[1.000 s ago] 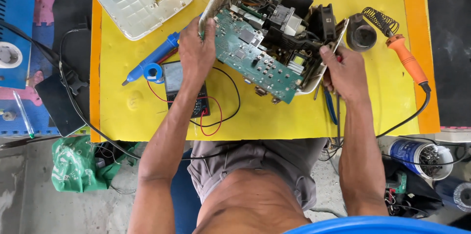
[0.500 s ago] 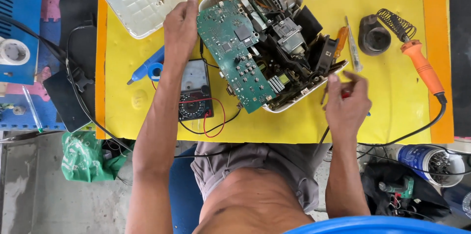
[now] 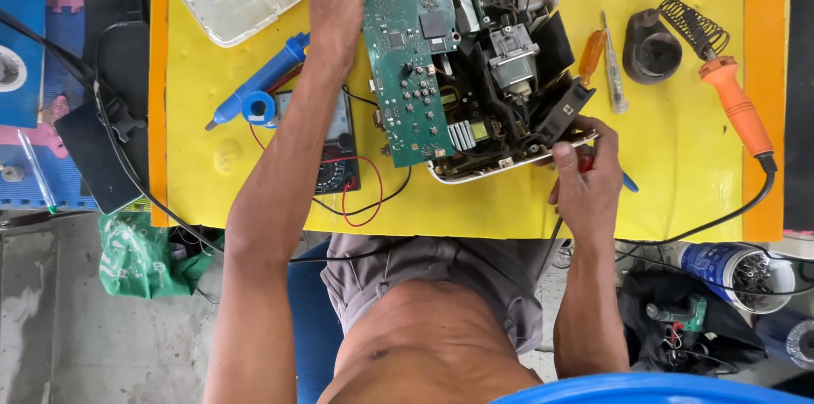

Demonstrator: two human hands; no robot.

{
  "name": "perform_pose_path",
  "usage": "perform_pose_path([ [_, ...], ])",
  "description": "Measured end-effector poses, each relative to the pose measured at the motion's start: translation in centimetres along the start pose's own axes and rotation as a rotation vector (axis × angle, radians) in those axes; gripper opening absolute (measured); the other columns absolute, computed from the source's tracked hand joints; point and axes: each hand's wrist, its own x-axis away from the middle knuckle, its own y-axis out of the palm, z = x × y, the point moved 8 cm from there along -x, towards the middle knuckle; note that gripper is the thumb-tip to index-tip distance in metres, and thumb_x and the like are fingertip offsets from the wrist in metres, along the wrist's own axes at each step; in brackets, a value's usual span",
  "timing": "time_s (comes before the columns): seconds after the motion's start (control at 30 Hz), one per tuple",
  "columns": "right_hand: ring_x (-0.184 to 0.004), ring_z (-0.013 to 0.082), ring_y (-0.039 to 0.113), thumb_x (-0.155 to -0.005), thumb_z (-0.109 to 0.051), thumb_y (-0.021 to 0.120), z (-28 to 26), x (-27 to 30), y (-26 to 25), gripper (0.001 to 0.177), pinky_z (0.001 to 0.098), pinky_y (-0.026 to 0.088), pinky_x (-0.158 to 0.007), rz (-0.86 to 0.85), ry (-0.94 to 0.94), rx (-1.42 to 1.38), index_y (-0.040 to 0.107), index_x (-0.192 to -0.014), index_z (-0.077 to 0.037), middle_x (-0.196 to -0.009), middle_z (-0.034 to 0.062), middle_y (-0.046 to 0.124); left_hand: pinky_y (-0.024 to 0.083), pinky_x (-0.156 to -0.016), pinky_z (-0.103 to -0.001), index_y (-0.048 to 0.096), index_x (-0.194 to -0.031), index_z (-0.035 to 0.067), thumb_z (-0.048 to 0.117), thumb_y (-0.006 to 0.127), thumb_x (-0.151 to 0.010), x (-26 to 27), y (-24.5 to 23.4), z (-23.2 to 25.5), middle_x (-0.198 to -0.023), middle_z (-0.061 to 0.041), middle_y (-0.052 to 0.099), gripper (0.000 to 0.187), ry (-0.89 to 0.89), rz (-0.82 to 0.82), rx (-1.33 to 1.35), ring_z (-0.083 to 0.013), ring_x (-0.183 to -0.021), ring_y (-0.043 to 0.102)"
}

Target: The person uses multimeter probes to test a circuit board inside a disassembled electronic device. They then use a screwdriver to unscrew and remove a component from the device's internal assembly.

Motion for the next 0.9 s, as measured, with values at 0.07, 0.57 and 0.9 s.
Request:
perform_pose_path([
  [0.07,-0.043,0.016,0.051,-0.098,-0.055,0.053,0.1,0.7,0.3,0.066,0.03,0.048,-0.041,-0.028,0.014,0.012,0.044,-0.14,-0.005,-0.089,0.0103,0.071,0.033,-0.071,-0.032,0.041,-0.069,0.023,0.049,0.07,-0.095,-1.3,1.1,-0.3,-0.068,0.008,0.032,0.047,0.007,-0.018,0.007,-0.0105,-0.067,0.032],
  [0.57,-0.06,0.0279,0.069,-0.101,-0.03,0.074,0.5,4.5,2.6,0.037,0.0332,0.056,-0.059,0.03,-0.214,0.036,0.069,-0.117,0.003,-0.07,0.0178,0.067,0.054,-0.073,-0.043,0.061,-0.108,0.002,0.019,0.069,-0.105,4.5,-3.5,8.9,-0.087,-0.011,0.055,0.02,0.601,0.088,-0.297,-0.0281,-0.082,0.061],
  [0.9,-0.041,0.0172,0.06,-0.108,-0.023,0.061,-1.6,-6.1,-1.8,0.026,0.0258,0.042,-0.026,0.101,-0.009,-0.142,0.068,-0.102,0.001,-0.08,0.015,0.072,0.057,-0.062,-0.031,0.079,-0.104,0.006,0.008,0.071,-0.102,22.1,-5.9,11.0,-0.082,-0.005,0.07,0.009,0.577,0.157,-0.425,-0.0204,-0.071,0.067],
])
